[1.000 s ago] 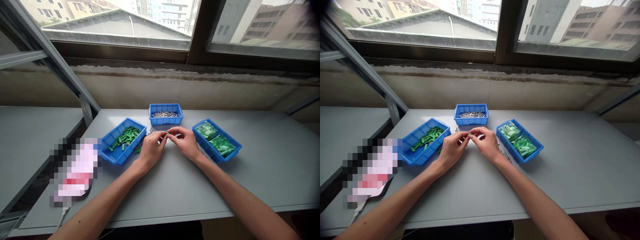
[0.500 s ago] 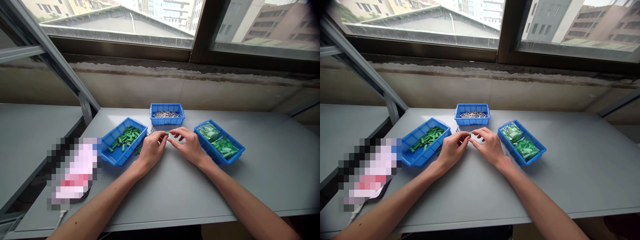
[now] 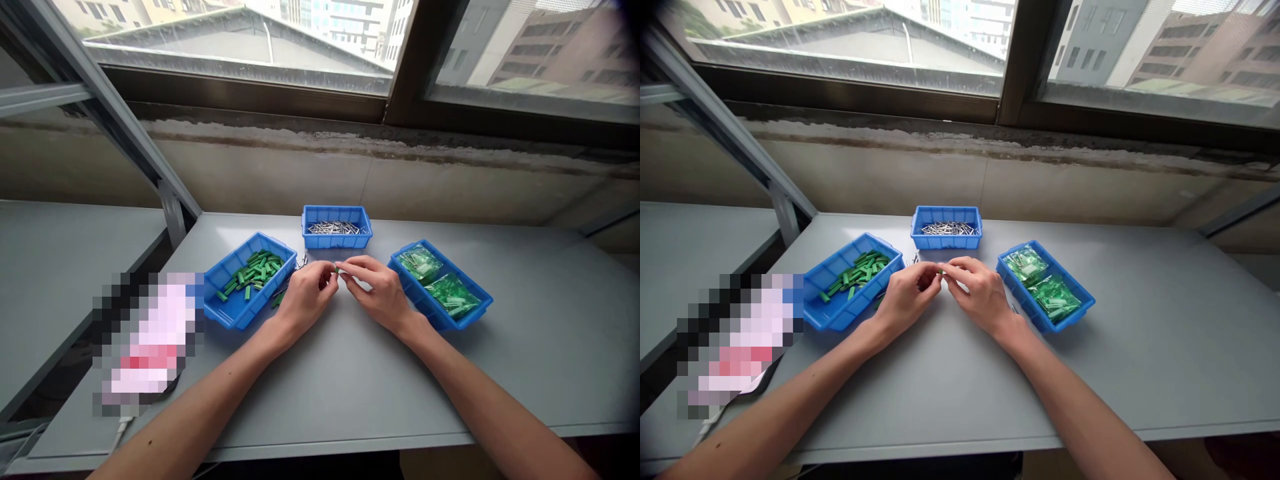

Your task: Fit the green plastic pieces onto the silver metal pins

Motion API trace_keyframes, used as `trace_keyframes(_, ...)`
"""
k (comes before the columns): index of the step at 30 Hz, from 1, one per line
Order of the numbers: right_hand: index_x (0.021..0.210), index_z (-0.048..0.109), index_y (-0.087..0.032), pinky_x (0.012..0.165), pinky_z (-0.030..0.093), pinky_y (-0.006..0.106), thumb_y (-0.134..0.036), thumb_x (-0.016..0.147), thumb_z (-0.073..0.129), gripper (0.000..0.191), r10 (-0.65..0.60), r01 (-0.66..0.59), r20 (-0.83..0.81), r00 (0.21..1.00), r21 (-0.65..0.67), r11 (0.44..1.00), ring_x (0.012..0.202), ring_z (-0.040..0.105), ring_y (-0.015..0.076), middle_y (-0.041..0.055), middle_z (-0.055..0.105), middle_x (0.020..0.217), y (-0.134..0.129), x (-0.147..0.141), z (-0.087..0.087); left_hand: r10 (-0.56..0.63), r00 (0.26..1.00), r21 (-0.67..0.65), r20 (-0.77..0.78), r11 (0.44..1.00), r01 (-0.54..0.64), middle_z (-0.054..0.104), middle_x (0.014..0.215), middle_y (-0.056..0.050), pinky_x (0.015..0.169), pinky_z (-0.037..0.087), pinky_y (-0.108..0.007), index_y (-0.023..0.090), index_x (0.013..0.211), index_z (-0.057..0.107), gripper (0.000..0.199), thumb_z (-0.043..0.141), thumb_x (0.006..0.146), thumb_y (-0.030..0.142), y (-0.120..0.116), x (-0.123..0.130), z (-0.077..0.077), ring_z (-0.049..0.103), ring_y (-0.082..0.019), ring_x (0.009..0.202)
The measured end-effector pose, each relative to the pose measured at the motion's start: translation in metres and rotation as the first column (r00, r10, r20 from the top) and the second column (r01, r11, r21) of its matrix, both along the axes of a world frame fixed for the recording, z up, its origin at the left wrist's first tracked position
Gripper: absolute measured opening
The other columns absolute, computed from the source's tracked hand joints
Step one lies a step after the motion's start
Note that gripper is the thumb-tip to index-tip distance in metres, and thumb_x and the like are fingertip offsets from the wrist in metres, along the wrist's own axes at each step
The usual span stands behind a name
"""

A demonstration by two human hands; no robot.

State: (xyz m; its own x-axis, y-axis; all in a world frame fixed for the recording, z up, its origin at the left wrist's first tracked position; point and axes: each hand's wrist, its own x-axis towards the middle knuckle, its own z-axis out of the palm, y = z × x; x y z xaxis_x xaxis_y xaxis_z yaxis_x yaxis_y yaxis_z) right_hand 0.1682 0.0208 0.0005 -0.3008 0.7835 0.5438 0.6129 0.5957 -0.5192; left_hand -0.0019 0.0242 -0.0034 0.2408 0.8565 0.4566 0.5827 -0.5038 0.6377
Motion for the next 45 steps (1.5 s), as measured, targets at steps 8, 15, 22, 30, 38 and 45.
trace_keyframes(8,0.091,0.068,-0.021,0.062,0.050,0.025,-0.025,0.086,0.060,0.011,-0.030,0.002,-0.157,0.987,-0.174,0.985,0.075,0.064,0.0145,0.0024,0.068,0.087,0.004,0.002,0.007,-0.006,0.998,-0.021,0.060,1.000,0.008,0.064,0.080,-0.002,0.063,0.047,-0.024,0.017,0.091,0.059,0.009,0.055,0.088,0.024,0.002,-0.006,0.005,0.057,-0.011,0.064)
trace_keyframes(15,0.093,0.067,-0.020,0.067,0.051,0.025,-0.027,0.086,0.060,0.012,-0.071,-0.008,-0.270,0.960,-0.282,0.959,0.080,0.065,0.0149,0.0025,0.069,0.092,0.005,0.001,0.006,-0.026,0.994,-0.025,0.106,0.999,0.028,0.064,0.082,-0.001,0.061,0.047,-0.023,0.018,0.089,0.059,0.006,0.055,0.088,0.022,0.004,-0.005,0.004,0.057,-0.011,0.065)
trace_keyframes(22,0.091,0.067,-0.020,0.067,0.052,0.027,-0.030,0.085,0.060,0.014,-0.076,-0.007,-0.268,0.961,-0.299,0.954,0.077,0.065,0.0157,0.0035,0.070,0.090,0.006,0.001,0.005,-0.024,0.994,-0.019,0.103,0.999,0.026,0.064,0.081,-0.001,0.060,0.049,-0.023,0.019,0.097,0.060,0.011,0.055,0.087,0.023,0.003,-0.006,0.005,0.058,-0.011,0.065)
trace_keyframes(30,0.089,0.067,-0.019,0.066,0.051,0.026,-0.036,0.087,0.056,0.020,-0.076,-0.016,-0.260,0.963,-0.333,0.943,0.075,0.065,0.0154,0.0041,0.069,0.090,0.005,0.001,0.005,-0.052,0.997,-0.045,0.065,0.997,0.055,0.069,0.081,-0.002,0.061,0.050,-0.023,0.018,0.096,0.061,0.014,0.049,0.092,0.023,0.002,-0.004,0.006,0.061,-0.011,0.062)
trace_keyframes(38,0.093,0.067,-0.019,0.063,0.051,0.025,-0.035,0.090,0.052,0.023,-0.107,0.006,-0.287,0.952,-0.332,0.943,0.072,0.065,0.0143,0.0038,0.070,0.090,0.004,0.001,0.007,0.303,0.935,0.241,-0.183,0.936,-0.256,0.065,0.066,0.000,0.055,0.040,-0.024,0.019,0.081,0.064,0.012,0.055,0.085,0.026,-0.007,-0.033,0.058,0.056,-0.013,0.054)
trace_keyframes(45,0.091,0.067,-0.019,0.063,0.050,0.024,-0.026,0.090,0.051,0.017,-0.038,-0.003,-0.205,0.978,-0.197,0.980,0.077,0.064,0.0143,0.0039,0.069,0.091,-0.002,-0.003,0.009,0.516,0.801,0.218,-0.304,0.856,-0.468,0.044,0.042,0.000,0.043,0.020,-0.027,0.021,0.048,0.052,0.038,0.067,0.073,0.045,0.015,-0.067,0.053,0.034,-0.013,0.040)
